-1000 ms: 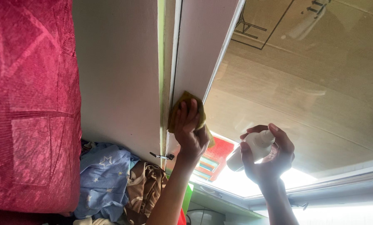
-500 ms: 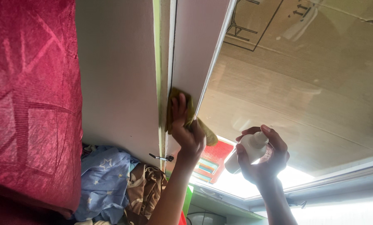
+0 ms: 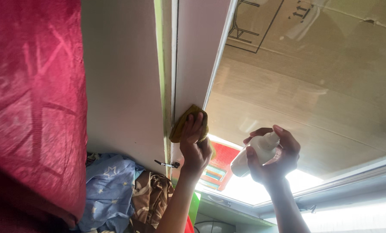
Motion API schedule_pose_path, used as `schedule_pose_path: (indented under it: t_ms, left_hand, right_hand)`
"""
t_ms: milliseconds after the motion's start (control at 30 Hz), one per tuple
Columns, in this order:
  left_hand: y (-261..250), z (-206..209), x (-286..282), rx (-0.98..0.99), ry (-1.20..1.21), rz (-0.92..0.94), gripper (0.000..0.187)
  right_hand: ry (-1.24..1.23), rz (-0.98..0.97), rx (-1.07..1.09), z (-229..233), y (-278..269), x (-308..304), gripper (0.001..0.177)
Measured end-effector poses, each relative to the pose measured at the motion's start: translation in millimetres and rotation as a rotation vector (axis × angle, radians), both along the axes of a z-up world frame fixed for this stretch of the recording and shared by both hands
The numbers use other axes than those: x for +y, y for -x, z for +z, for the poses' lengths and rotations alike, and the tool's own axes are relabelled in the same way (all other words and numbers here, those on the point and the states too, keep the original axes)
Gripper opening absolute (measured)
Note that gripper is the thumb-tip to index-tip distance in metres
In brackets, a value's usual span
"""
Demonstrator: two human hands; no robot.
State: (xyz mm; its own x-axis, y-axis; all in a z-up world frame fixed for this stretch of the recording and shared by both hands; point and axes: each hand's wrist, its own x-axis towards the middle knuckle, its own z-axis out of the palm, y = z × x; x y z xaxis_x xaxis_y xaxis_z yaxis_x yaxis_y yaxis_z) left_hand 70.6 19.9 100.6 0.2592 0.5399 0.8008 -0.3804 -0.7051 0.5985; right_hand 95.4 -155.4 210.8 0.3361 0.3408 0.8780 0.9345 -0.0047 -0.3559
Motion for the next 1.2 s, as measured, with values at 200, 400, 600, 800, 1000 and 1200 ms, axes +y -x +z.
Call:
schedule_pose_path:
  t_ms: [200,400,600,800,1000,1200]
  left_hand:
    - [18.1,41.1,12.2,-0.042,0.097,-0.025,0.031]
    - [15.6,44.8,3.9,0.003,0.125,-0.043,0.038]
    - [5.8,-4.7,-11.7,-0.032,0.142,-0.019,0.036]
    - [12.3,-30.0,-10.0,-0.027,0.194,-0.077,0.043]
    - [0.2,-16.6,-9.6,-0.022,0.233,0.004,0.037]
    - [-1.1,29.8,-1.1,-0.234,0.171,-0.077,0.029]
  right_hand:
    - [-0.012,0.04,-0.017,-0.1,-2.5,-3.8,0.067]
    - [-0.027,0.037,-0.017,-3.2,-12.2,-11.7,0.066]
    - [-0.009,0.04,-0.033,-7.3,-18.5,-11.2,0.066]
    - [-0.019,0.026,-0.027,-14.0,-23.5,-8.8,0.067]
    - [-0.039,0.032,-0.032,-10.6,-32.6,-11.0,0.066]
    - [-0.049,0.031,-0.058,-10.1,-43.2,-10.7,0.067]
